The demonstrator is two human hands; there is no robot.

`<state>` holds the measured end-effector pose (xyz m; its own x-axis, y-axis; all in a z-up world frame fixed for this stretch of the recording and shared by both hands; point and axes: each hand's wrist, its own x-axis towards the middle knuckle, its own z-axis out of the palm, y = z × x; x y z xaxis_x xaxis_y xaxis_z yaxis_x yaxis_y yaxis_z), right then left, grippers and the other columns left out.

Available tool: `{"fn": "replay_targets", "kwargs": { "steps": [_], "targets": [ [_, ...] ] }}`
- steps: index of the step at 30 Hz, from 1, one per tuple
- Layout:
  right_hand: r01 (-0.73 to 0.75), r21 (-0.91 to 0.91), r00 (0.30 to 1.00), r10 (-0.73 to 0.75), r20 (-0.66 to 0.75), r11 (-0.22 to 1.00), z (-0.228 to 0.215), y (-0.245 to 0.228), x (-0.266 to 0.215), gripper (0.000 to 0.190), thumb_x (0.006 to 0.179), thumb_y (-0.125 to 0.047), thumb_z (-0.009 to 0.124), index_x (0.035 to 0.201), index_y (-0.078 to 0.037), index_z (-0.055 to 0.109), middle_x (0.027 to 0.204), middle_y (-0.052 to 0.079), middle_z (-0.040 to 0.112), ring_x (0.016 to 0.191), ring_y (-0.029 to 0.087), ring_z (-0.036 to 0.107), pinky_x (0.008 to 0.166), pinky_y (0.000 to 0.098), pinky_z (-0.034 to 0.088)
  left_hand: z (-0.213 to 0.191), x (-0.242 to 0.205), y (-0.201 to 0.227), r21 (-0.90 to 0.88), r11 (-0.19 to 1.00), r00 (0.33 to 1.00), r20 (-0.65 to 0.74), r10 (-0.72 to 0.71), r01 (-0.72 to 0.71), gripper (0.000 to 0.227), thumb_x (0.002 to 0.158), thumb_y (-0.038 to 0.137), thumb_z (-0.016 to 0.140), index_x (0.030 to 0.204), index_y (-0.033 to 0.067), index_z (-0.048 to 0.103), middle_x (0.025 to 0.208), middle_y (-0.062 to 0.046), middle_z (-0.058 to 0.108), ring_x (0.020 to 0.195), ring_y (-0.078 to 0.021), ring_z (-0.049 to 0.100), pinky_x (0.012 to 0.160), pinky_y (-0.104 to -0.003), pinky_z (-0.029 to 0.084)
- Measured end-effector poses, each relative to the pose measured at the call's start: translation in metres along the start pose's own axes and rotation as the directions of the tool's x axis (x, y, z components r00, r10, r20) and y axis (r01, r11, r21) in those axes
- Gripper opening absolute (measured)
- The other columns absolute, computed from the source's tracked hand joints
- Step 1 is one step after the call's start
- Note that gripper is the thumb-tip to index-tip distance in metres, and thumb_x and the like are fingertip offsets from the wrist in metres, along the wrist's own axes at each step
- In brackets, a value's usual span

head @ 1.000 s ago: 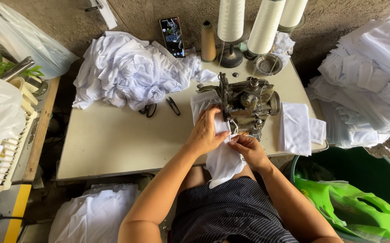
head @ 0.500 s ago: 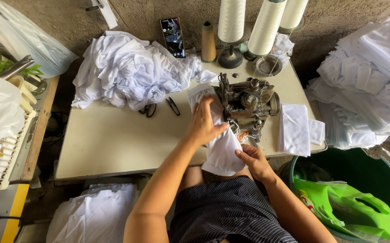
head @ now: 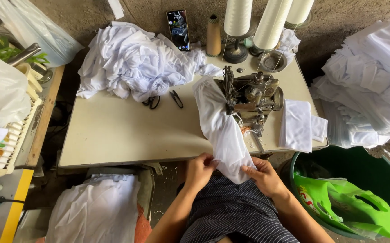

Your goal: Picking up, aligning, and folding small white fabric pieces at a sewing workstation to prepare them for assembly.

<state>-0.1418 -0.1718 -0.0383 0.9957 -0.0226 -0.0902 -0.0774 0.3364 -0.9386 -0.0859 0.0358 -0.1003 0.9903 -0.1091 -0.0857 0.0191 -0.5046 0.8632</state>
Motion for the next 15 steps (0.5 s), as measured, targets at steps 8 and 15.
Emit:
{"fn": "replay_targets", "kwargs": {
  "steps": [8, 15],
  "targets": [
    [-0.05, -0.354, 0.969, -0.041, -0.245, 0.934, -0.015, -0.042, -0.035, 0.01, 0.082, 0.001, 0.081, 0.085, 0.003, 0.072, 0.069, 0.014, 0.073, 0.058, 0.018, 0.068, 0.054, 0.0266, 0.057, -0.087, -0.058, 0.111, -0.279, 0.905, 0.945, -0.156, 0.287, -0.321, 0.01, 0.089, 0.009, 0.075, 0.085, 0.0064, 0.066, 0.077, -0.006, 0.073, 0.066, -0.0128, 0.07, 0.057, -0.022, 0.06],
    [0.339, -0.635, 0.918, -0.39, 0.064, 0.694, 0.035, -0.092, -0.048, 0.006, 0.089, -0.011, 0.075, 0.089, -0.005, 0.076, 0.062, -0.001, 0.069, 0.047, 0.004, 0.05, 0.04, 0.0197, 0.038, -0.067, -0.069, 0.174, -0.187, 0.747, 0.77, -0.18, 0.612, -0.638, 0.011, 0.088, 0.002, 0.078, 0.092, 0.0028, 0.068, 0.082, -0.009, 0.075, 0.06, -0.0108, 0.068, 0.052, -0.02, 0.059]
  ]
}}
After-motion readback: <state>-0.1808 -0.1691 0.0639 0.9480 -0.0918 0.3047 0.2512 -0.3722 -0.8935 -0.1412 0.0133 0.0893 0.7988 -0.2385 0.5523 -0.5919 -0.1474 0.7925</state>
